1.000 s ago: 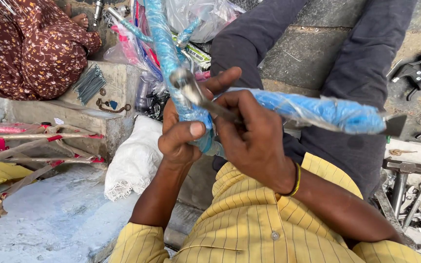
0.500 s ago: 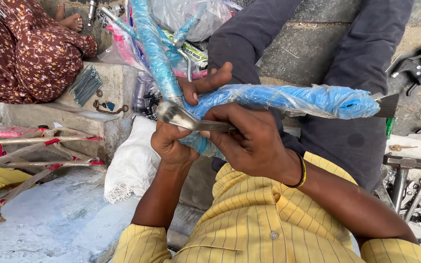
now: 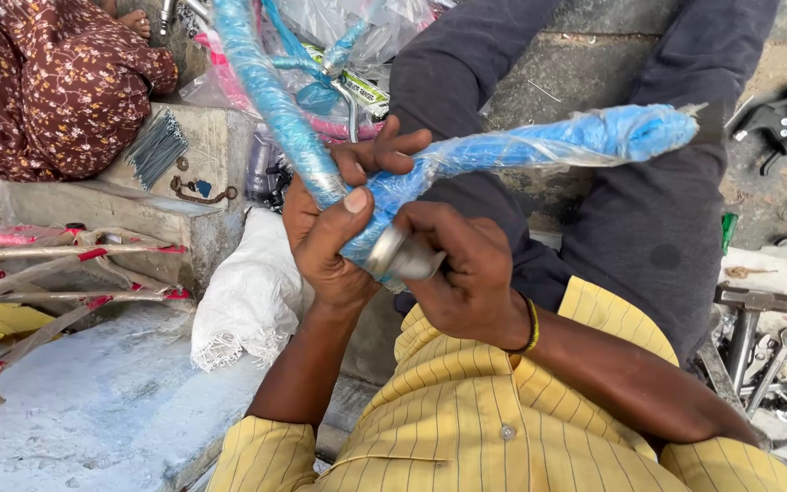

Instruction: Assembling and securing components onto a bicycle handlebar.

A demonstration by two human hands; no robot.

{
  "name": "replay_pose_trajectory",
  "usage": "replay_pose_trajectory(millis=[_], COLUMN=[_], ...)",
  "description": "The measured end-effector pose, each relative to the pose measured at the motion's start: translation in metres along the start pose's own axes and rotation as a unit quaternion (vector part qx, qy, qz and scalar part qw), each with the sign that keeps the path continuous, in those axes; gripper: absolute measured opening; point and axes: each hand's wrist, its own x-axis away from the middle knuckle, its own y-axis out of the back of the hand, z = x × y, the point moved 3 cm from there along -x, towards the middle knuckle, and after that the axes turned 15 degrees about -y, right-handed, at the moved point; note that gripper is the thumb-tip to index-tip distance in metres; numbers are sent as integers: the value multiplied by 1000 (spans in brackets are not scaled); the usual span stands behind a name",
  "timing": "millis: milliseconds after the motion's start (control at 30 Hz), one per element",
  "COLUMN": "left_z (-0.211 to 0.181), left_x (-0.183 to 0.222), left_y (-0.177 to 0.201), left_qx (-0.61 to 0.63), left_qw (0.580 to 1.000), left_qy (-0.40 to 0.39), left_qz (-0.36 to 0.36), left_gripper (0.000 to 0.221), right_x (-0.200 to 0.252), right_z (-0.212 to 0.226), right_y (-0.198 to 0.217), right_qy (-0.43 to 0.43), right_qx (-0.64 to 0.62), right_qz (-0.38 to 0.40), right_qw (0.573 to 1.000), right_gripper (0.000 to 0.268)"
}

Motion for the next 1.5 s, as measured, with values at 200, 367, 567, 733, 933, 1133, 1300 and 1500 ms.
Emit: replay_pose_trajectory(millis=[200,367,567,733,933,1133,1300,1500], left_z=[3,11,8,4,-2,0,3,3], left_x=[-5,0,-5,-7,-1,5,1,7], left_y=[4,5,-9,-17,-11,-6,-16,-23], left_qx=[-51,-72,-111,-71,-21,6,-40,-106], left_qw=[998,994,993,997,999,998,998,994], left_qy=[-12,23,-29,-6,33,57,41,-25], left_qz=[-20,-85,11,-11,-32,-39,-11,28], left_gripper=[13,19,23,25,26,28,32,23], right_x=[-13,-14,-1,2,2,-1,2,13], right_z=[12,22,26,25,11,3,2,0], right_y=[7,26,33,17,10,10,11,16], right_qy=[121,-32,-73,-18,-94,-80,-28,-45], right_qx=[148,28,51,50,-61,-95,-32,-153], right_qz=[-7,7,38,-21,-3,34,31,-43], right_qw=[982,999,995,998,994,992,999,986], right_gripper=[12,20,8,11,20,16,16,8])
